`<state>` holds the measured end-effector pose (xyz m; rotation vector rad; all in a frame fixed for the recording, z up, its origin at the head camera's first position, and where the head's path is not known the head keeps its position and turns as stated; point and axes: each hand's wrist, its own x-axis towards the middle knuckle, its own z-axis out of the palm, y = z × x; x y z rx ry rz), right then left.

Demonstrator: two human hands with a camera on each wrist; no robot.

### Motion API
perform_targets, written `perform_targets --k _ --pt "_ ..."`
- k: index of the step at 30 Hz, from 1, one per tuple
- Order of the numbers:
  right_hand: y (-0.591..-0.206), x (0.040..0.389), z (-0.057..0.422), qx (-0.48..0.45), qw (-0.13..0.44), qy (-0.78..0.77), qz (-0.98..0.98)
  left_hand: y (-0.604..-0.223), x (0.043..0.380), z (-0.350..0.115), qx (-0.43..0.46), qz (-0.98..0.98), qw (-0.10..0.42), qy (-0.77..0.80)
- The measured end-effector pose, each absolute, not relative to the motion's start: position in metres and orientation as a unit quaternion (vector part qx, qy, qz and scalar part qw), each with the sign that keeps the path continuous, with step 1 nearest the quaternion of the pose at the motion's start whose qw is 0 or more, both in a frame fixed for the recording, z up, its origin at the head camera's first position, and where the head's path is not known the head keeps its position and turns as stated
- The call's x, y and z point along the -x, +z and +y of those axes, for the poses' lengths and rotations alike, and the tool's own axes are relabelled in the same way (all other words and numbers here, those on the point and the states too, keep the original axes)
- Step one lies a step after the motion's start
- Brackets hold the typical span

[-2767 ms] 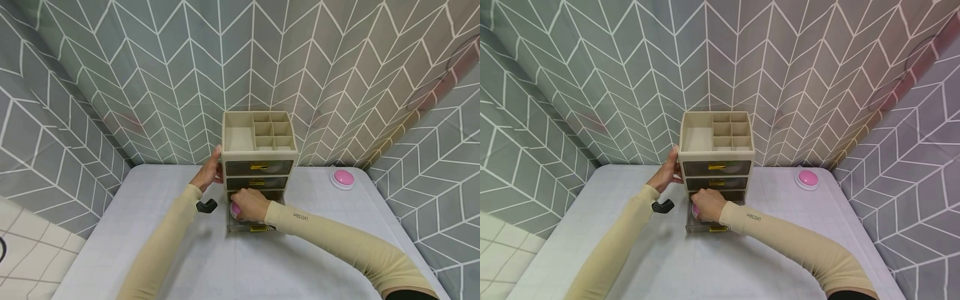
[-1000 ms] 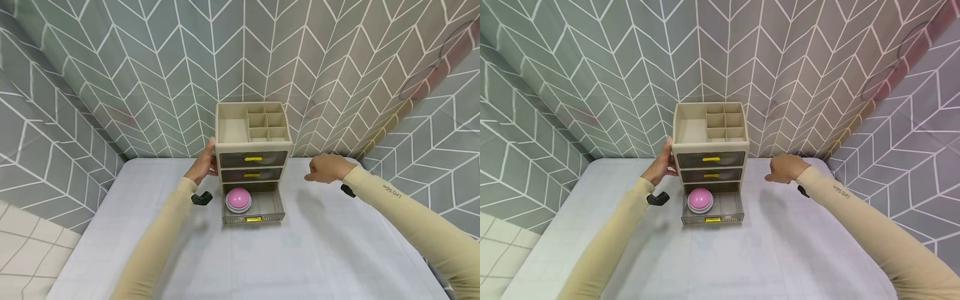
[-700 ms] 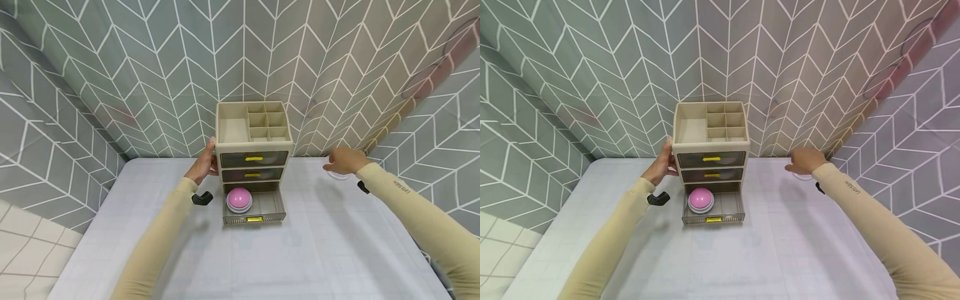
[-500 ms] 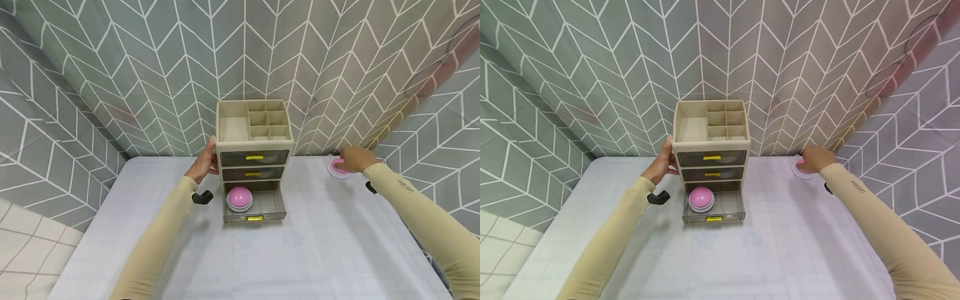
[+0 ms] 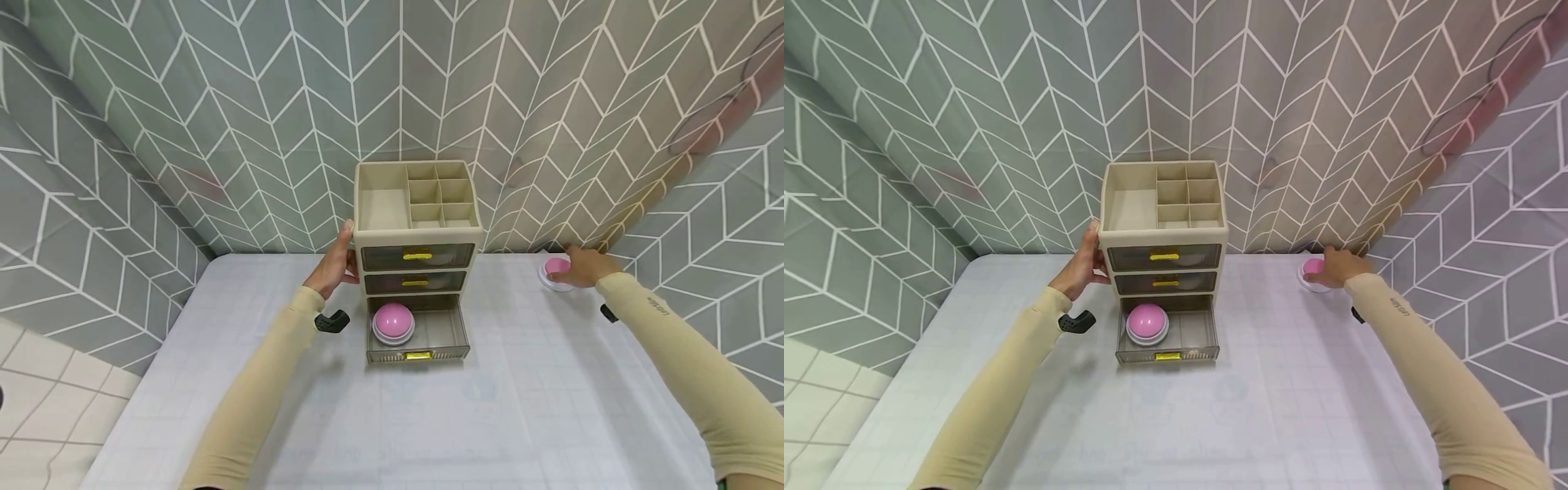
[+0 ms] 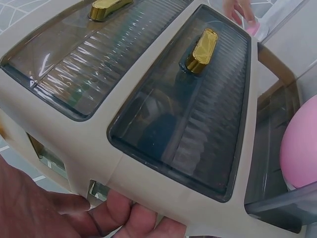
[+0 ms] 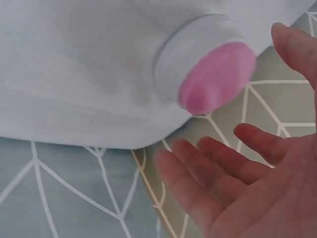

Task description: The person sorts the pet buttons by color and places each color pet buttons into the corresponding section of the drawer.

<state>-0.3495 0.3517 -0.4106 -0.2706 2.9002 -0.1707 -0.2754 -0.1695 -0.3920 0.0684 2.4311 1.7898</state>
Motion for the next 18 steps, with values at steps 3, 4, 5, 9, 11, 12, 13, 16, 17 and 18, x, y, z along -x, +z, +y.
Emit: perform_targets --k 3,4,5,9,11,12,13,16,17,18 --pt "-0.420 0.352 0.353 0.086 0.108 -0.067 0.988 -0.394 0.275 -0.170 -0.025 0.804 0.058 0.591" --pt "-0.422 0.353 0.353 0.085 0.105 -0.070 0.988 -0.394 0.275 -0.170 -0.026 0.804 0.057 0.591" --pt "-0.425 0.353 0.353 0.085 0.103 -0.072 0.988 -0.395 0.275 -0.170 -0.026 0.804 0.056 0.591" --pt "-0.435 0.356 0.355 0.086 0.099 -0.085 0.988 -0.396 0.276 -0.170 -0.029 0.804 0.054 0.592" --pt "-0.440 0.358 0.356 0.086 0.095 -0.089 0.988 -0.395 0.276 -0.169 -0.030 0.803 0.055 0.593" --pt "-0.442 0.358 0.356 0.085 0.092 -0.090 0.988 -0.395 0.276 -0.169 -0.030 0.803 0.056 0.593" --pt "-0.444 0.359 0.356 0.086 0.089 -0.092 0.988 -0.394 0.276 -0.169 -0.030 0.803 0.056 0.593" --pt "-0.451 0.360 0.357 0.081 0.081 -0.091 0.989 -0.393 0.276 -0.169 -0.028 0.802 0.055 0.594" --pt "-0.452 0.360 0.357 0.080 0.080 -0.093 0.989 -0.393 0.275 -0.169 -0.028 0.802 0.055 0.594" --pt "-0.454 0.360 0.357 0.080 0.078 -0.095 0.989 -0.393 0.275 -0.169 -0.029 0.802 0.055 0.594"
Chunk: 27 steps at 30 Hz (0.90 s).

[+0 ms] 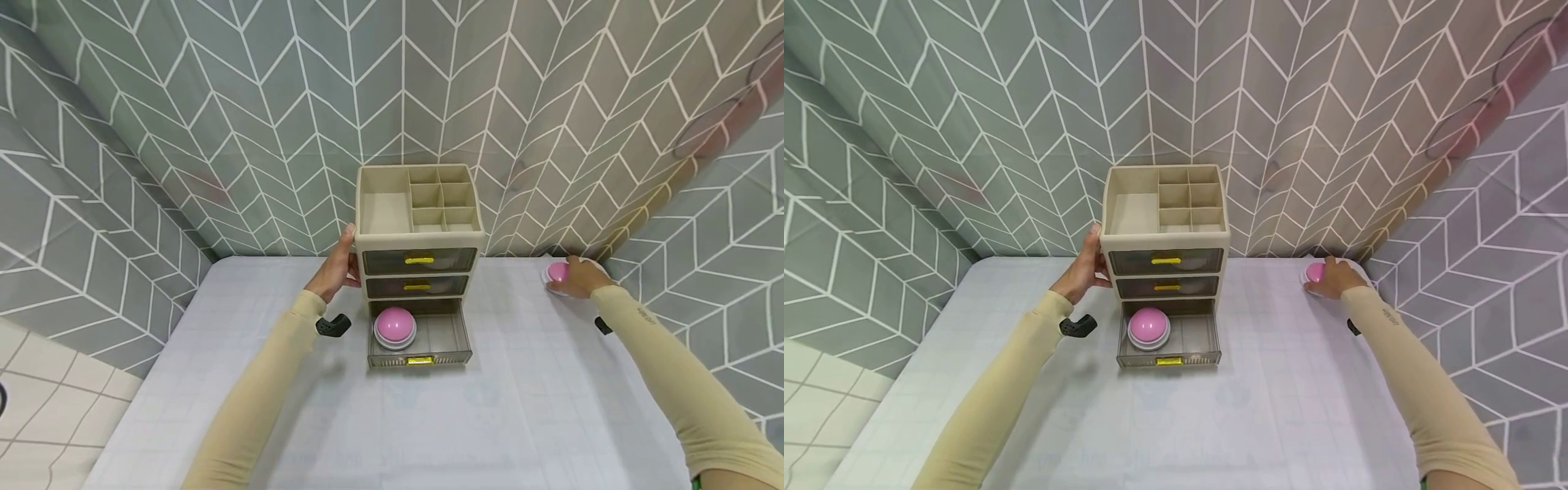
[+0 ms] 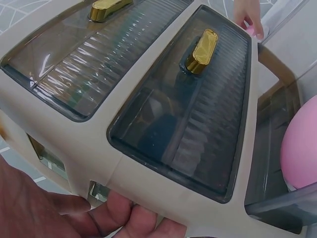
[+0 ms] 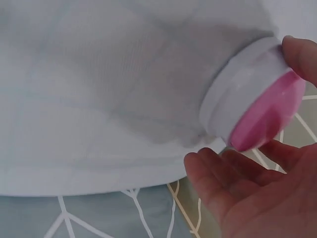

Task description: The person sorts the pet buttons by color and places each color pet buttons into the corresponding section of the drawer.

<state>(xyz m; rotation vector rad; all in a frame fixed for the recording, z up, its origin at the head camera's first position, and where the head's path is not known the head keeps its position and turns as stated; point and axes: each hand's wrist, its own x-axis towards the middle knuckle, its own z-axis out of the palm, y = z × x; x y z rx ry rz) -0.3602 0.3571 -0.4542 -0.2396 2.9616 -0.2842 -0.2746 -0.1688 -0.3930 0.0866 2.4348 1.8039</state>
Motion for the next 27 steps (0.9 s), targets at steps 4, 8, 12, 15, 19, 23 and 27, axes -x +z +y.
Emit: perform_targets --k 4,8,12,15,19,23,27 --pt "-0.459 0.361 0.357 0.083 0.072 -0.106 0.988 -0.393 0.272 -0.168 -0.034 0.801 0.057 0.595" --pt "-0.463 0.367 0.357 0.108 0.062 -0.102 0.987 -0.391 0.272 -0.169 -0.037 0.802 0.056 0.593" --pt "-0.463 0.371 0.357 0.124 0.053 -0.092 0.987 -0.390 0.274 -0.169 -0.037 0.807 0.051 0.587" --pt "-0.463 0.371 0.357 0.126 0.049 -0.091 0.987 -0.390 0.274 -0.169 -0.032 0.806 0.053 0.588" --pt "-0.462 0.370 0.355 0.132 0.049 -0.090 0.986 -0.391 0.273 -0.168 -0.027 0.804 0.056 0.592" --pt "-0.462 0.368 0.354 0.136 0.053 -0.087 0.985 -0.392 0.273 -0.168 -0.025 0.805 0.057 0.590" --pt "-0.458 0.366 0.353 0.145 0.052 -0.085 0.984 -0.392 0.273 -0.168 -0.026 0.805 0.054 0.590"
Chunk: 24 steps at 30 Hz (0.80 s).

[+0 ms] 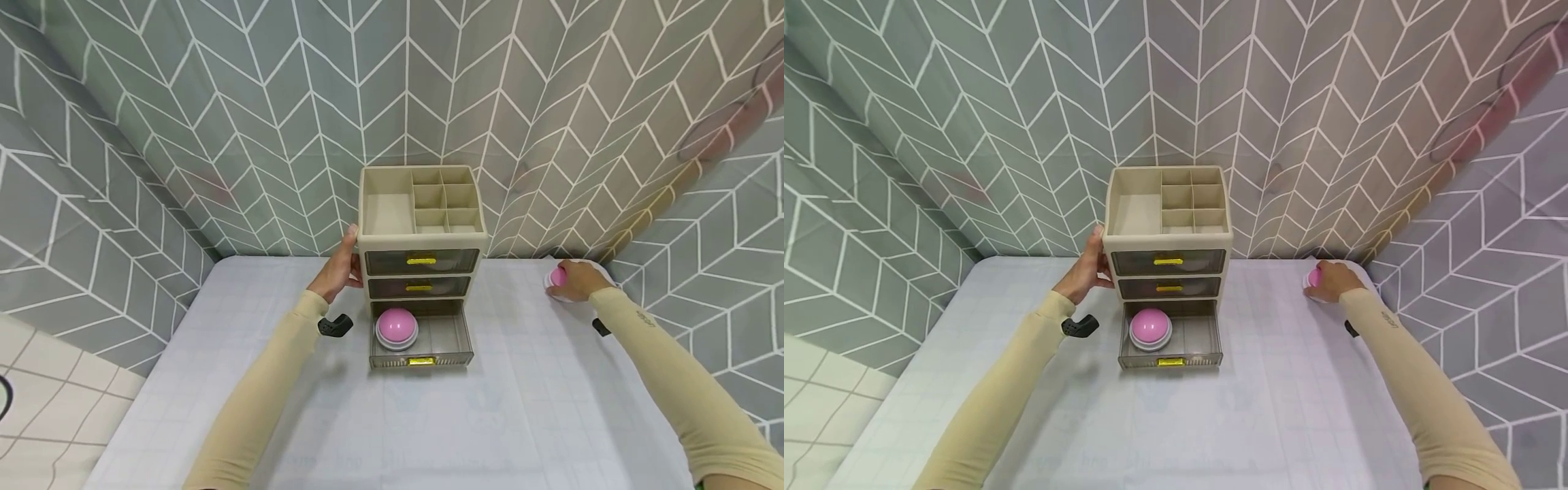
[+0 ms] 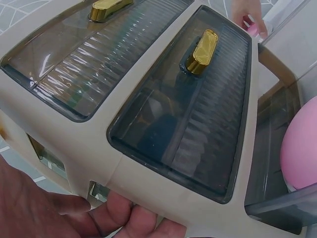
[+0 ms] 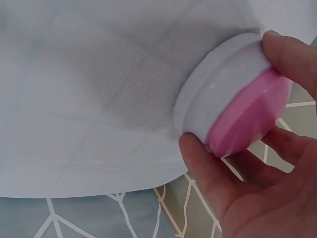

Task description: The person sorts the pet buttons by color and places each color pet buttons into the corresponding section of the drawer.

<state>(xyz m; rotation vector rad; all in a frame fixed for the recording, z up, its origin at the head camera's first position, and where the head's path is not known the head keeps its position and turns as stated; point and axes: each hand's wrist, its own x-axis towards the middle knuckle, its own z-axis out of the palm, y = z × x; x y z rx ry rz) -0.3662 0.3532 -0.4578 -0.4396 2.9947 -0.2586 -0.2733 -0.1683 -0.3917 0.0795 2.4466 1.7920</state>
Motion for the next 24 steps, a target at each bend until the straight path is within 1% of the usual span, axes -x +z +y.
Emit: perform_targets --k 5,11,19,24 --pt "-0.452 0.360 0.352 0.153 0.057 -0.081 0.983 -0.391 0.274 -0.170 -0.029 0.806 0.053 0.589" --pt "-0.440 0.348 0.345 0.155 0.083 -0.081 0.981 -0.391 0.276 -0.170 -0.026 0.802 0.061 0.594" --pt "-0.419 0.338 0.326 0.152 0.127 -0.074 0.977 -0.390 0.277 -0.170 -0.026 0.803 0.061 0.592" --pt "-0.408 0.328 0.308 0.162 0.140 -0.073 0.974 -0.392 0.277 -0.169 -0.030 0.799 0.056 0.598"
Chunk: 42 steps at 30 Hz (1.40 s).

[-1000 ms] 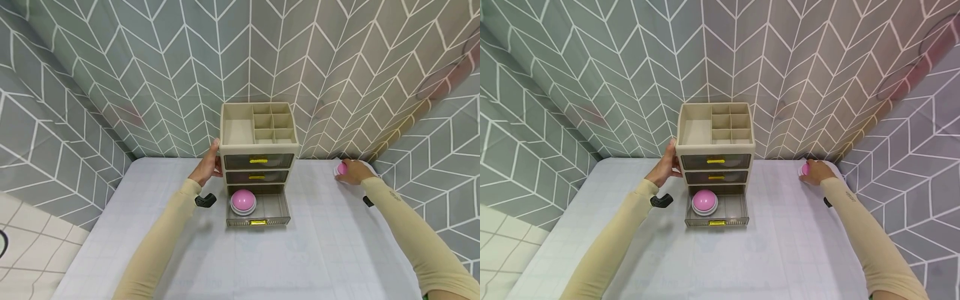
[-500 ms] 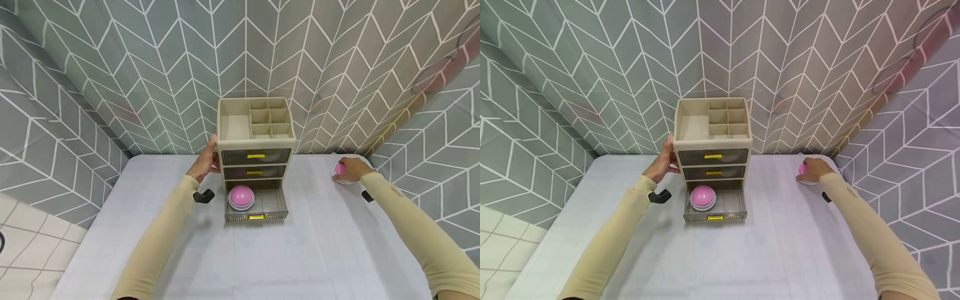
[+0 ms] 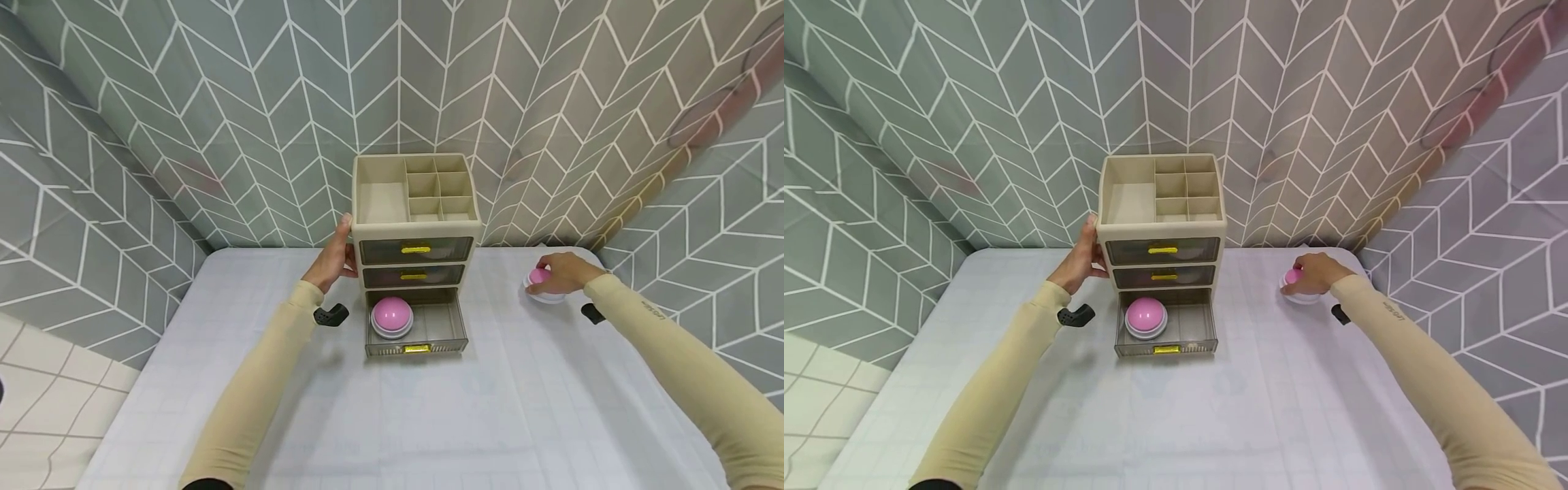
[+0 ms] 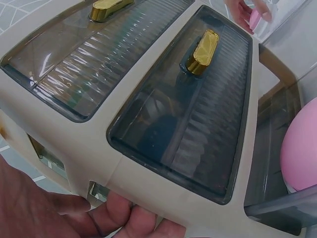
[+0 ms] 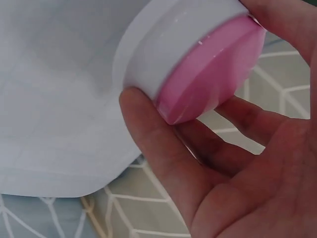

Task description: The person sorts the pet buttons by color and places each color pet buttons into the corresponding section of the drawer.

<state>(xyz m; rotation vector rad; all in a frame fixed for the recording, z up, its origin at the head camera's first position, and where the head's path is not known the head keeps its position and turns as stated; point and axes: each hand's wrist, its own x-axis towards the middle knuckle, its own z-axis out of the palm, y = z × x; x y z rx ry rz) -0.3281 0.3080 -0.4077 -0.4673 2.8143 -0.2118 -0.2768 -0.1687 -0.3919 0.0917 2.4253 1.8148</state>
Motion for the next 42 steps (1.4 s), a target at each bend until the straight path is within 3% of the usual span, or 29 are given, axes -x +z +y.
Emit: perform_targets --k 30,42 --pt "-0.359 0.282 0.246 0.267 0.130 -0.084 0.951 -0.392 0.277 -0.170 -0.031 0.802 0.057 0.594" --pt "-0.348 0.262 0.217 0.280 0.156 -0.095 0.942 -0.391 0.276 -0.169 -0.016 0.801 0.057 0.595"
